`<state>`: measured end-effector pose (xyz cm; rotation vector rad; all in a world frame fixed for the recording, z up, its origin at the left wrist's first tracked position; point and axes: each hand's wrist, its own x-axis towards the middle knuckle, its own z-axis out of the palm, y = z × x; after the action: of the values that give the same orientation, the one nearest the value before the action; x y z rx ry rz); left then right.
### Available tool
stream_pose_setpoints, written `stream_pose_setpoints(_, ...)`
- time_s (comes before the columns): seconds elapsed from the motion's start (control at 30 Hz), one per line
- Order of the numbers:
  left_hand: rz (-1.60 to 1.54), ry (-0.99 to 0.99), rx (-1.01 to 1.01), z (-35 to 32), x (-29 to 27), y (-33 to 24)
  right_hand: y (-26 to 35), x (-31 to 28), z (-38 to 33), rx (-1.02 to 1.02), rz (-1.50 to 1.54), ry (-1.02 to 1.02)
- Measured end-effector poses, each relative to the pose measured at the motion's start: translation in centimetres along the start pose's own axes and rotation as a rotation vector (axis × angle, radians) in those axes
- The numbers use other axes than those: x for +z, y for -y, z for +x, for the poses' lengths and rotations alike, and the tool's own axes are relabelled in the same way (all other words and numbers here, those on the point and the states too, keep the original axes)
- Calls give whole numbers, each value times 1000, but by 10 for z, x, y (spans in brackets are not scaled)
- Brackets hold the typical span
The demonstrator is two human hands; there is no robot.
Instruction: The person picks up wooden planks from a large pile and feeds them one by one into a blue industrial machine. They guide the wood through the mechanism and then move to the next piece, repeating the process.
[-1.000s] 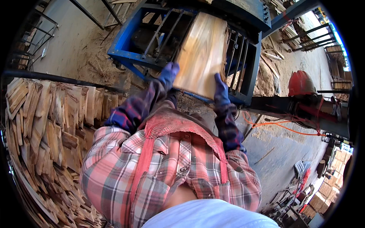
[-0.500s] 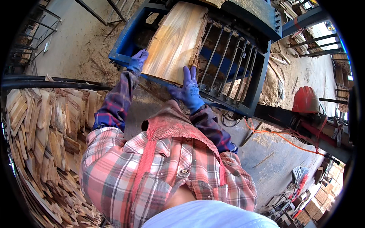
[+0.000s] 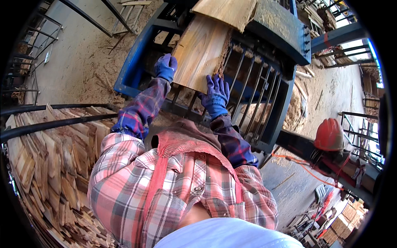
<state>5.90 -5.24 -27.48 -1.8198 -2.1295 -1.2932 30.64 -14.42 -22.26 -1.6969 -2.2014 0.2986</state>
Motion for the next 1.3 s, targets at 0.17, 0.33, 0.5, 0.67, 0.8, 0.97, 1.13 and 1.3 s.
stream_pose_setpoints(0.17, -785, 212, -542, 93, 62, -57, -20, -17, 69, 38, -19, 85)
stream_pose_setpoints(0.33, -1661, 569, -1066, 170, 97, -147, -68, -9, 115, 101, 359, -41)
stream_pose_setpoints(0.5, -1764, 638, -1088, 140, 92, -162, -101, -63, 127, 731, 1726, -166)
stream_pose_setpoints(0.67, -1672, 948, -941, 16, 92, -156, -121, -77, 93, 485, 1853, -156)
stream_pose_setpoints(0.8, -1707, 1401, -1021, -25, -49, -156, -102, -84, 21, 625, 1877, -22)
stream_pose_setpoints(0.97, -1391, 824, -790, -54, -81, -118, -74, -77, -79, 616, 1789, -21)
stream_pose_setpoints(1.13, -968, 468, -553, -106, -94, -122, -38, -70, -115, 559, 1764, 54)
stream_pose_setpoints(1.3, -1104, 305, -712, -119, -103, -47, -11, -57, -82, 527, 1803, 418)
